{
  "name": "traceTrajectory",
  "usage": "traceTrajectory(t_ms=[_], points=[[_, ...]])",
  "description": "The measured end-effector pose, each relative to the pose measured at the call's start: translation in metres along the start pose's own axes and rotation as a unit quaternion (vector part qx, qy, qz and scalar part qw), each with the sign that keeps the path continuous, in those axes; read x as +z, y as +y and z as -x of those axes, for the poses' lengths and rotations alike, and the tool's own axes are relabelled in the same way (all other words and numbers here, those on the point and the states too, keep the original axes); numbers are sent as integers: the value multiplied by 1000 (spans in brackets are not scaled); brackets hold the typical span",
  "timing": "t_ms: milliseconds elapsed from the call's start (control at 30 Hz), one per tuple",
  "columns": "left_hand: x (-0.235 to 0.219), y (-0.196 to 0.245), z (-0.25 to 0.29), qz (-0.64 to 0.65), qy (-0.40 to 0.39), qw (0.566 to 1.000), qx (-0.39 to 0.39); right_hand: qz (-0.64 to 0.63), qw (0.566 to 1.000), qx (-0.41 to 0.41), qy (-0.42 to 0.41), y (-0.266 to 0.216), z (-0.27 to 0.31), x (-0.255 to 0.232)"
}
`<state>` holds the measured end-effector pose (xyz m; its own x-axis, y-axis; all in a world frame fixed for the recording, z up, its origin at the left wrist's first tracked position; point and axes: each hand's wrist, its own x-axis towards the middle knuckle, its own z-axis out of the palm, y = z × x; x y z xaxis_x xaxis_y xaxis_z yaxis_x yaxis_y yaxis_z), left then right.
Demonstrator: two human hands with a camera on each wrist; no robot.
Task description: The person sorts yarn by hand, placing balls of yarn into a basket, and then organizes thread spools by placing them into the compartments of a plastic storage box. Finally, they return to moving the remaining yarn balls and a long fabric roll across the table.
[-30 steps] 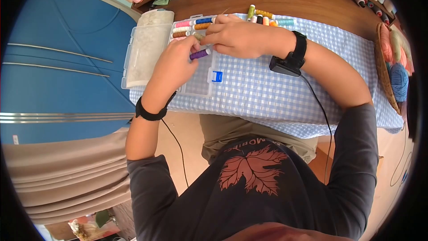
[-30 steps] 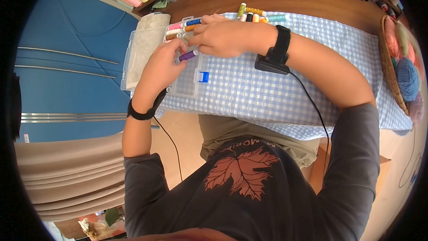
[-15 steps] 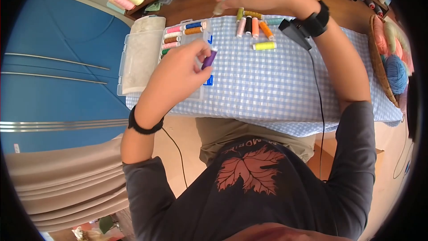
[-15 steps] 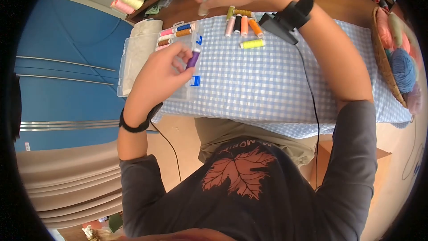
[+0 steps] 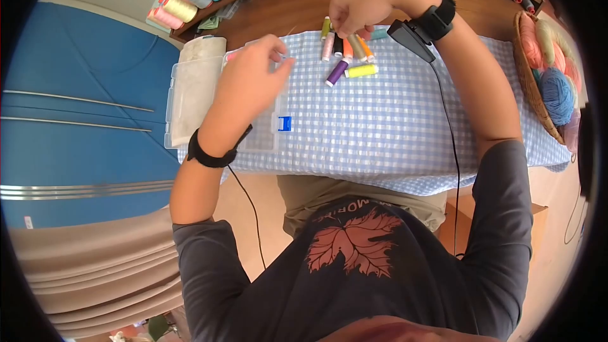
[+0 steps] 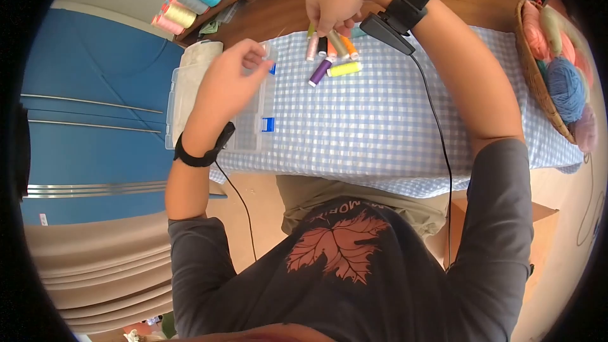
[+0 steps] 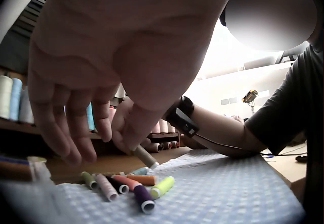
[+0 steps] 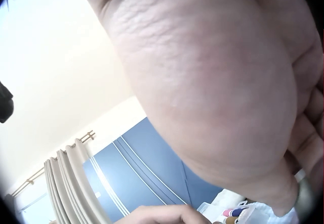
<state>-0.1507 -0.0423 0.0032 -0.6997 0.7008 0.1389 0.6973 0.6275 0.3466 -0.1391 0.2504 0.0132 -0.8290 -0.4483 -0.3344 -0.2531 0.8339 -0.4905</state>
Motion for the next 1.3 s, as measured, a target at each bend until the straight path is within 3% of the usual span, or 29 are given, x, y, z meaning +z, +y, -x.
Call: traceTrajectory(t_ms=[67, 200, 267, 300, 367, 500, 700, 800, 900, 1000, 1033, 1067, 1100, 1233, 1300], points=[[-8, -18, 2, -24, 26, 999, -26, -15, 989, 143, 31, -29, 13, -1], [-21, -72, -4, -99, 50, 994, -23, 25, 993, 93, 75, -1, -2, 2], [-19, -87, -8, -91, 14, 993, 71, -23, 990, 27, 138, -7, 0, 5], [-17, -94, -9, -91, 15, 993, 70, -22, 990, 26, 137, -12, 0, 6], [-11, -89, -11, -76, -44, 990, 109, 50, 987, 12, 155, -25, 2, 8], [-3, -80, -12, -89, -34, 993, 74, 30, 986, -21, 160, -29, 1, 13], [7, -87, -18, -139, 0, 984, 110, 30, 985, -26, 168, -38, 5, 12], [14, -95, -18, -151, -21, 983, 104, -1, 984, -20, 176, -38, 6, 15], [10, -103, -17, -132, 4, 985, 114, 4, 974, -54, 220, -30, 1, 19], [-2, -91, -17, -76, 30, 992, 97, -3, 978, -60, 199, -46, 4, 12], [-12, -69, -15, 64, 12, 998, 17, -44, 966, -99, 233, -41, -2, 15], [-15, -55, -14, 203, -8, 977, -65, -84, 950, -138, 266, -47, -1, 15], [-5, -60, -18, 308, -5, 951, 5, -105, 956, -165, 219, -47, 15, -2], [8, -13, -28, 389, -33, 920, 29, -171, 949, -175, 199, -50, 25, -9], [14, 0, -38, 424, -58, 903, 26, -135, 964, -127, 193, -49, 35, -13]])
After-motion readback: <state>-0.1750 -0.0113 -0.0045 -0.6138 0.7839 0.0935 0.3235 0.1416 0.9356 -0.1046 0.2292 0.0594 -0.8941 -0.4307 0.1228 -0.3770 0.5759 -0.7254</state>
